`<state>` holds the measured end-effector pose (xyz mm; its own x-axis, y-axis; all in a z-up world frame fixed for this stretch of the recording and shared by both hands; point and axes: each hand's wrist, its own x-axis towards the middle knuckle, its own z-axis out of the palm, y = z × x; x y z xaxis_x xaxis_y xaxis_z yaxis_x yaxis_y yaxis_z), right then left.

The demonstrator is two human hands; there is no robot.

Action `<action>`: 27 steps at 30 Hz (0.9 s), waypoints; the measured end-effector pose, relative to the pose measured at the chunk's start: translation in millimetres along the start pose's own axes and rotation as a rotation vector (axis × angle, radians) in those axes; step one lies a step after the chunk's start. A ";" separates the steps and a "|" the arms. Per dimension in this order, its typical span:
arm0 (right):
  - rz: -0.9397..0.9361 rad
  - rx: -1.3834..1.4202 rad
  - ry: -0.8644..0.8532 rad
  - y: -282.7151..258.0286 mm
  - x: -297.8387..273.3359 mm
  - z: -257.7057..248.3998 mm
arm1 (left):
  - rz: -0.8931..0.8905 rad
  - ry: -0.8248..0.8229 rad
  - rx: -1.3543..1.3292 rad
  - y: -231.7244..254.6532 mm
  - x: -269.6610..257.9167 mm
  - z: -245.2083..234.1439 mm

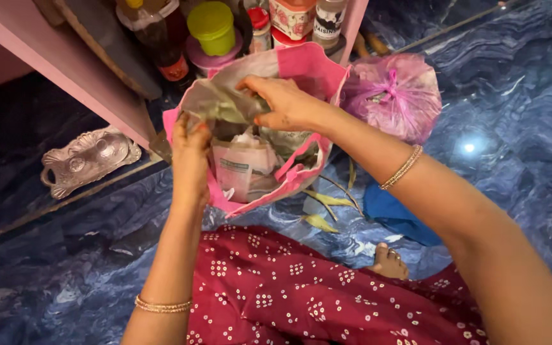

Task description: The person sits on the floor and transfers various items, including paper-wrapped bundles and small packages, from a pink and white reusable tote bag into a pink plastic bag. They then tie the plastic bag closed.

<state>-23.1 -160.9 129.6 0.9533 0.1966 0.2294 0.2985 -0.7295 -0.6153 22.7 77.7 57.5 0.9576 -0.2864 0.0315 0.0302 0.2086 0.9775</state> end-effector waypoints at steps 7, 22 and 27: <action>-0.320 -0.283 0.507 -14.4 -54.5 -68.3 | 0.046 0.051 -0.215 20.5 -11.9 2.8; 0.442 0.008 0.347 201.0 -241.0 37.5 | 0.230 -0.751 0.716 -110.5 -140.9 147.0; 0.636 -0.152 -0.035 214.8 -266.3 100.0 | -0.032 -0.503 0.978 -287.4 -92.3 128.4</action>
<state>-208.2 -304.5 -139.0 0.9433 -0.2851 -0.1703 -0.3319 -0.7945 -0.5085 -111.1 -75.9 -199.6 0.7279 -0.6727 -0.1328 -0.3993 -0.5733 0.7154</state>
